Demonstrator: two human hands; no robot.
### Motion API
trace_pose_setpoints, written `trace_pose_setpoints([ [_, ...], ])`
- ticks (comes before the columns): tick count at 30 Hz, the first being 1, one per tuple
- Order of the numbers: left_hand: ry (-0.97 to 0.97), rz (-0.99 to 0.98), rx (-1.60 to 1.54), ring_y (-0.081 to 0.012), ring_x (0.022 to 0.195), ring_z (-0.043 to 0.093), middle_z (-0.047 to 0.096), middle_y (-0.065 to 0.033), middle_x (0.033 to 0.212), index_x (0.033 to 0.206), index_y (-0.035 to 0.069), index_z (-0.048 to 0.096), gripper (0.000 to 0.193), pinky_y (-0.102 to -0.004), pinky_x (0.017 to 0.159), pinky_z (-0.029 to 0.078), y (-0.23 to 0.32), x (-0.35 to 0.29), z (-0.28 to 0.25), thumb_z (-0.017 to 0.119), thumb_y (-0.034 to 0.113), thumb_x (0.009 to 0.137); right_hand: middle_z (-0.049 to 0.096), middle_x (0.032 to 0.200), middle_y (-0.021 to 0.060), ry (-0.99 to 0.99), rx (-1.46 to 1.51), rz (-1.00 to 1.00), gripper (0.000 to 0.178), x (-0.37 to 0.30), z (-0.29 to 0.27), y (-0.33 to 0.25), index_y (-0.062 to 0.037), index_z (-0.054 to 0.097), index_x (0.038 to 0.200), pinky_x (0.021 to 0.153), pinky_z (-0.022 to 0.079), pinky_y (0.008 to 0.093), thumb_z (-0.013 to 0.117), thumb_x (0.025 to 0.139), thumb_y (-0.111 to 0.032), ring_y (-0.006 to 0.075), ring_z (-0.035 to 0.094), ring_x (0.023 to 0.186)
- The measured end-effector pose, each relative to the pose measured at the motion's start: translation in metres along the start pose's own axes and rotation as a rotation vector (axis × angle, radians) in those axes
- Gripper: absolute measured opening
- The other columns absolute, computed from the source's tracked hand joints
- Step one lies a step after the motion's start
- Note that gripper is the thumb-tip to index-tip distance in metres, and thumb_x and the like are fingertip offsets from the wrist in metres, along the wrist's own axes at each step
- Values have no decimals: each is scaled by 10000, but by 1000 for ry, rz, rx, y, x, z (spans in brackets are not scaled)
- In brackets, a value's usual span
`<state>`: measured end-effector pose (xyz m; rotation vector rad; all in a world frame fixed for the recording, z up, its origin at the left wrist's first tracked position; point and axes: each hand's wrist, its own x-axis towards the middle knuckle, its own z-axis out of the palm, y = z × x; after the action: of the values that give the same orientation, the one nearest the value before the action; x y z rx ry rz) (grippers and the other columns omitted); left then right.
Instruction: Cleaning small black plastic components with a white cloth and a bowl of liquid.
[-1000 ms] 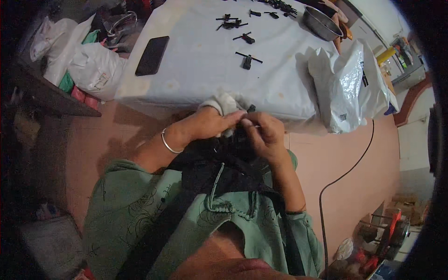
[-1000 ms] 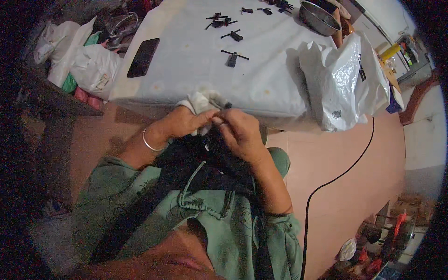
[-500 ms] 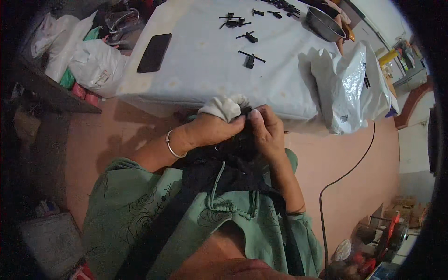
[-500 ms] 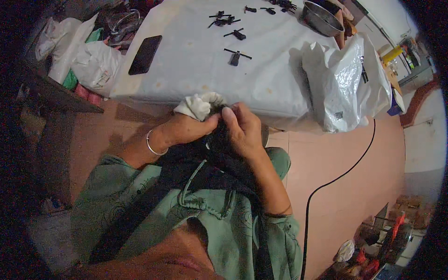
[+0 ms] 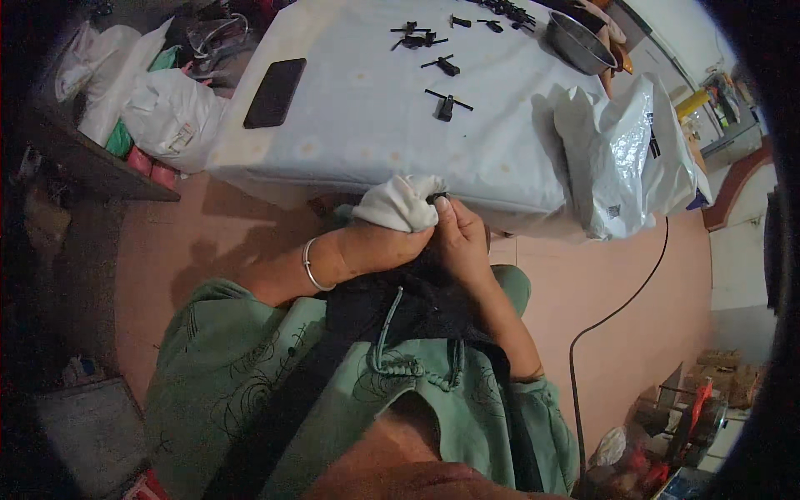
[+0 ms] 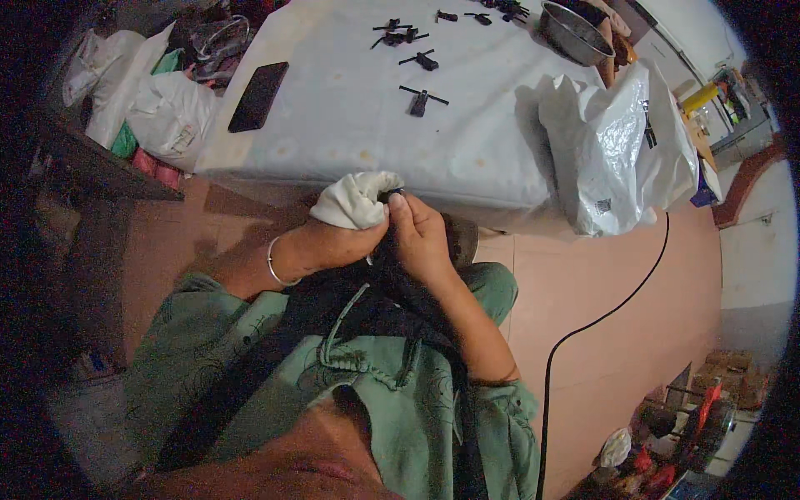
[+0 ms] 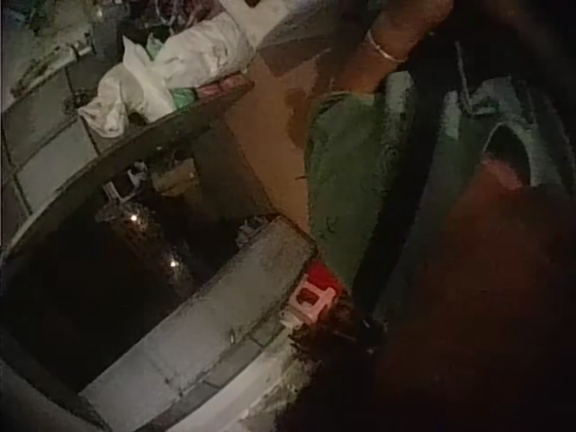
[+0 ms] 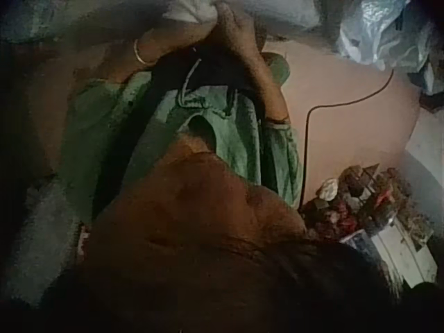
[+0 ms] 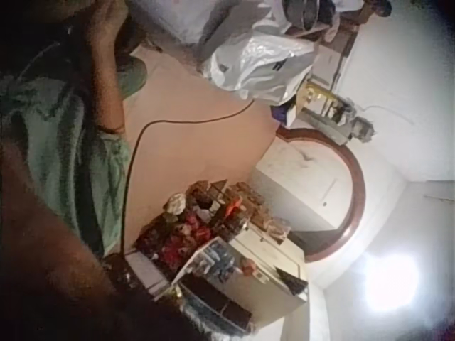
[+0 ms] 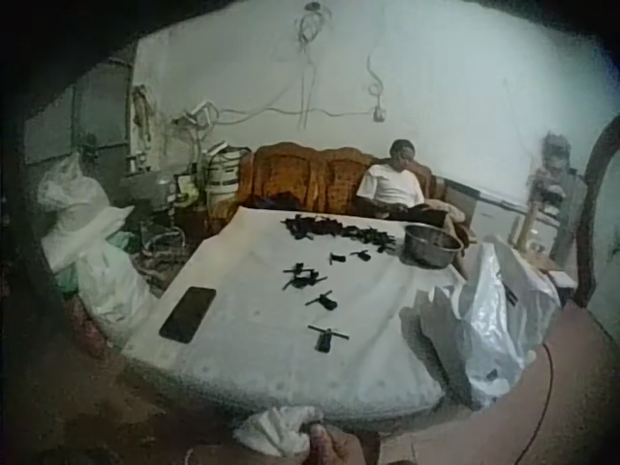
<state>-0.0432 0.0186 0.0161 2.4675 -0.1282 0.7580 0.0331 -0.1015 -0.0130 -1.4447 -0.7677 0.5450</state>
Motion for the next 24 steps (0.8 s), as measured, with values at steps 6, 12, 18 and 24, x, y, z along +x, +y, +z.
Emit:
trace_pose_setpoints([
  [6,22,-101,-80,-267,781,585,582,-162,849,961,-33,545,230,-316,717,463,6,1,-2,537,43,744,487,634,16,74,-92,-101,266,-1,2,1,7,528,787,584,389,238,451,912,-215,61,405,640],
  [12,92,-151,-216,-279,794,584,578,-164,881,962,-33,540,229,-316,733,461,13,-2,-9,537,40,745,459,598,17,24,-136,-93,268,-2,-2,-8,5,521,757,542,376,241,459,909,-206,72,381,602],
  [18,51,-38,-40,-240,751,589,580,-143,840,1003,-36,521,264,-306,681,470,2,-5,1,537,29,747,452,628,-15,43,10,-19,283,-5,2,5,-7,516,747,550,359,222,446,918,-221,60,377,616],
  [24,-14,-485,-694,-65,584,518,558,-19,797,1086,-10,479,286,-210,509,433,-1,-11,-2,521,35,807,438,656,-35,-39,121,119,299,-7,-6,-9,-8,502,756,563,344,208,423,927,-240,55,376,631],
])
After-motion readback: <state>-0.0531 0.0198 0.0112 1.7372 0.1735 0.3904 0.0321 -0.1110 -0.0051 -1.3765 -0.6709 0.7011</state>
